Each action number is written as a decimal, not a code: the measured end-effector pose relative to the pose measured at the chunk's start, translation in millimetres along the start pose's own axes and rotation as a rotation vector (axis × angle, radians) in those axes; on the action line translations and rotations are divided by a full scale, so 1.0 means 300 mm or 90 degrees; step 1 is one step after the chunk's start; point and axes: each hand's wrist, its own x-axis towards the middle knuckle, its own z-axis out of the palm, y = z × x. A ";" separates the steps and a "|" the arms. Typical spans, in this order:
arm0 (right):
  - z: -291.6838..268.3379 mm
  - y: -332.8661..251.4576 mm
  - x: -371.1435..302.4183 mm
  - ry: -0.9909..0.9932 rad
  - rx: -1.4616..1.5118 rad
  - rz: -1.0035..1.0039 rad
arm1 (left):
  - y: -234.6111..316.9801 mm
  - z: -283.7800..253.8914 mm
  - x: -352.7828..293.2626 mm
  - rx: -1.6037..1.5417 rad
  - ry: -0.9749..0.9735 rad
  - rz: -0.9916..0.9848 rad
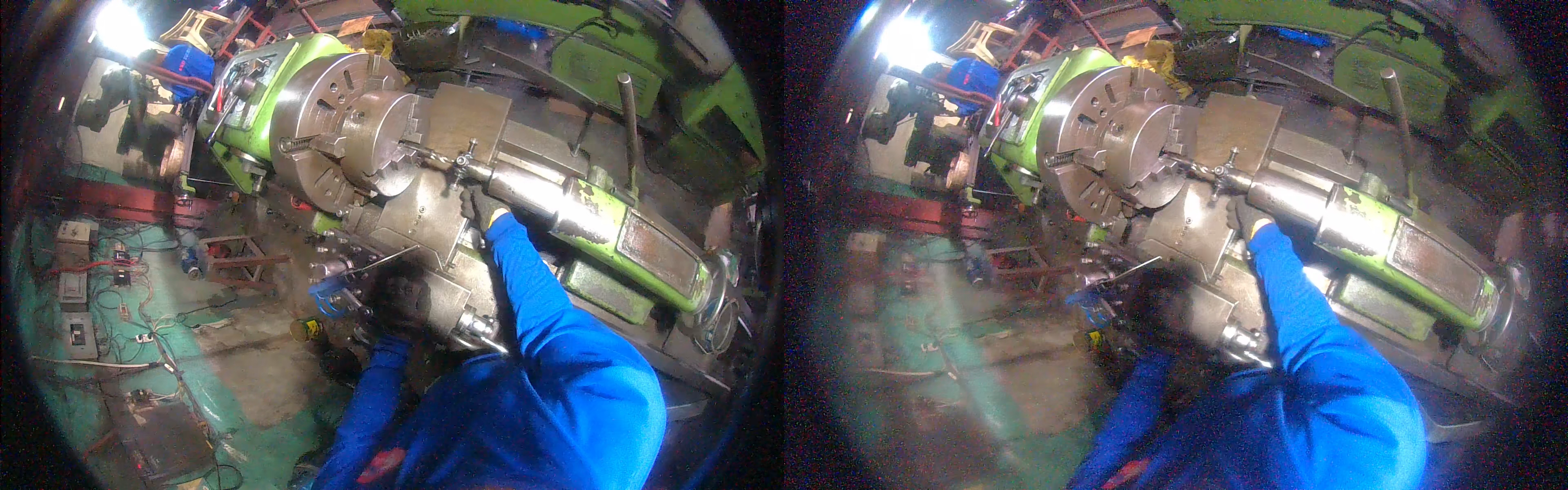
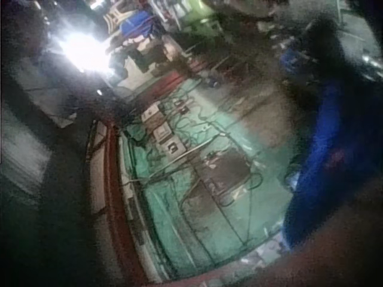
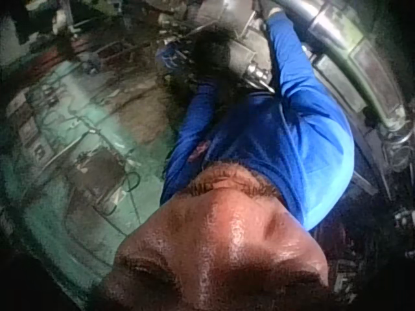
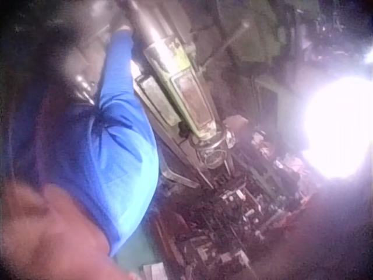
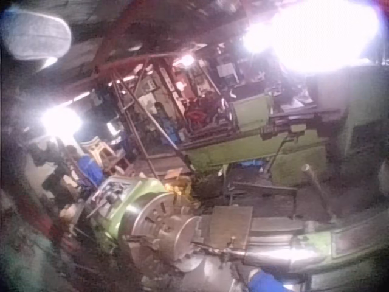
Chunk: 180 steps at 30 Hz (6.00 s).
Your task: The person operates a green industrial lathe in a workshop, using a wrench to tighten and adjust the chuck and tool post. They manipulate the machine's controls and levers to position the cutting tool against a cylindrical metal workpiece, performing machining operations.
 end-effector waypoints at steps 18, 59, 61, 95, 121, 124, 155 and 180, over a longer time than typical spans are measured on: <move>0.298 -0.137 -0.195 0.243 -0.862 -0.121 | -0.001 -0.019 -0.009 0.018 -0.011 -0.003; 0.266 -0.137 -0.053 0.164 -0.864 -0.040 | 0.006 -0.039 -0.019 0.026 -0.041 -0.019; 0.252 -0.131 -0.040 0.178 -0.873 -0.038 | 0.010 -0.041 -0.018 0.026 -0.042 -0.016; 0.042 0.042 0.048 0.151 -1.158 -0.392 | 0.002 -0.005 0.034 0.030 -0.031 0.005; 0.217 0.117 0.006 0.009 0.309 -0.180 | 0.011 -0.010 -0.018 0.026 -0.038 -0.017; 0.233 0.087 -0.002 0.118 0.345 -0.103 | 0.013 -0.007 -0.012 0.026 -0.030 -0.012; 0.048 -0.036 -0.026 -0.006 0.166 0.058 | 0.044 -0.016 0.005 0.070 0.040 0.046; -0.124 0.027 -0.048 0.378 -1.316 -0.085 | 0.014 0.059 -0.024 -0.073 0.046 -0.035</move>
